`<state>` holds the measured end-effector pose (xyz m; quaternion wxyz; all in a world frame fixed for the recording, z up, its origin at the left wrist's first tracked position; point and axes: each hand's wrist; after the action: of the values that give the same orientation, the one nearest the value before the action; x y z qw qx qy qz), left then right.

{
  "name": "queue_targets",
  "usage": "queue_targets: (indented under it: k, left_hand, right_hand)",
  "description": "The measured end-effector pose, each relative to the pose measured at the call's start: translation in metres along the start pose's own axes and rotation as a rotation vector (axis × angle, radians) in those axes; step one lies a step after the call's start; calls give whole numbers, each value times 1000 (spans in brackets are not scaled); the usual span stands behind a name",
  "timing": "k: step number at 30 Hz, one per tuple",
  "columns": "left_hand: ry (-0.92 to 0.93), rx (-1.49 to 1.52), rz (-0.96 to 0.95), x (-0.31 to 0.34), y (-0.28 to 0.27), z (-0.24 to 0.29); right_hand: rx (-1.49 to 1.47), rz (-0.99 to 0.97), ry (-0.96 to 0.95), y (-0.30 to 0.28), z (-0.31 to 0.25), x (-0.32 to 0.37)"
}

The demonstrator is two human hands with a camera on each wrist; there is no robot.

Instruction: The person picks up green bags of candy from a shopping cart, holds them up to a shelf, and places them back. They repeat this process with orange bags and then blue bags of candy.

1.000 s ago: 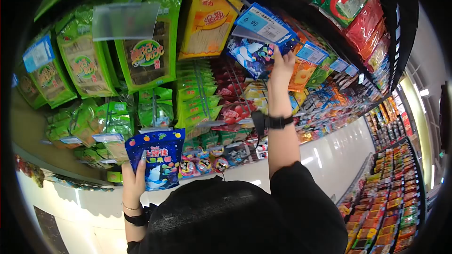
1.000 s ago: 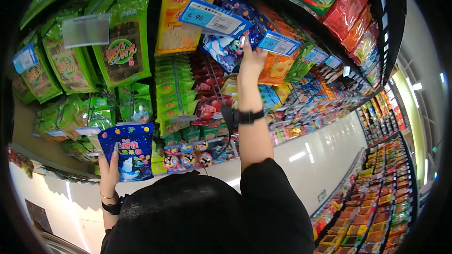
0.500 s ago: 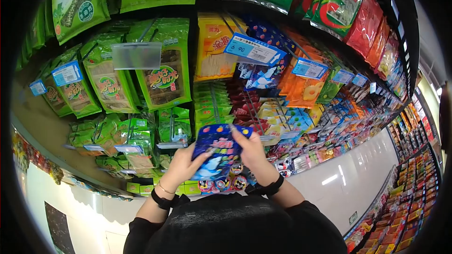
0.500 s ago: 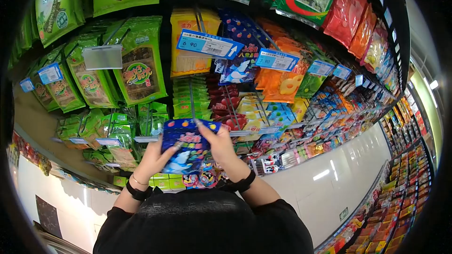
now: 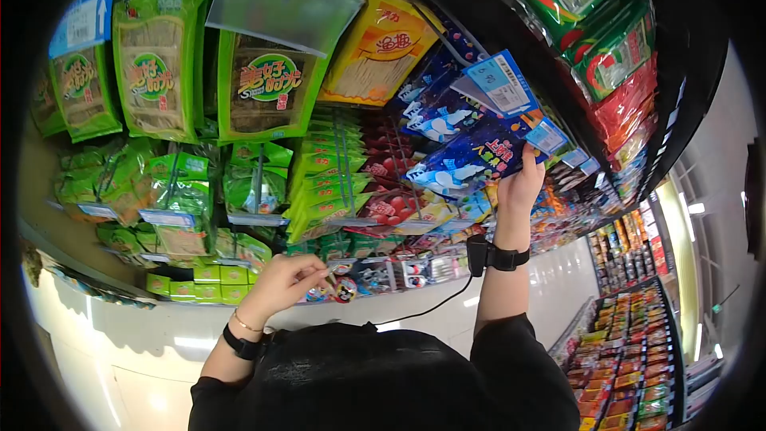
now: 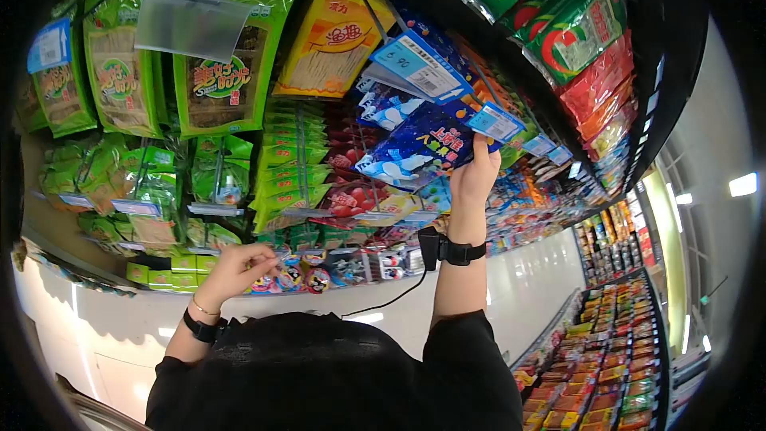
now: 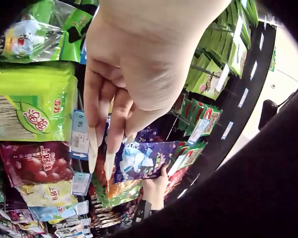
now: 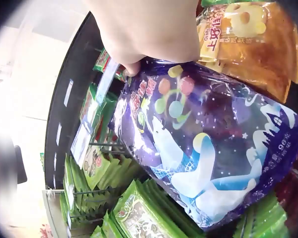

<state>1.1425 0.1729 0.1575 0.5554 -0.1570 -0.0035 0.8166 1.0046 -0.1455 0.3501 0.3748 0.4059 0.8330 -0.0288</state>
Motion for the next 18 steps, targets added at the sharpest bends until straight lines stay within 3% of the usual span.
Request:
queue_targets:
  k: [5,18]
  left_hand:
    - [-48,9,-27,4,-4,-5]
    - [-64,110,-58,3,-3,-12]
  right_hand:
    - [11,83,32,-5,-6,-9]
    - [149,70,14,-17,-6,-25]
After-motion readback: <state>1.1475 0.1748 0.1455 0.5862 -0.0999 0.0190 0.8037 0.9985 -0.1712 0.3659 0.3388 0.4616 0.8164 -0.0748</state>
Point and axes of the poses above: each hand's wrist, its own x-axis away from the middle knuckle, its own y-axis out of the palm, z = x × y, and after that the axes turned 3 degrees about -z, right-handed
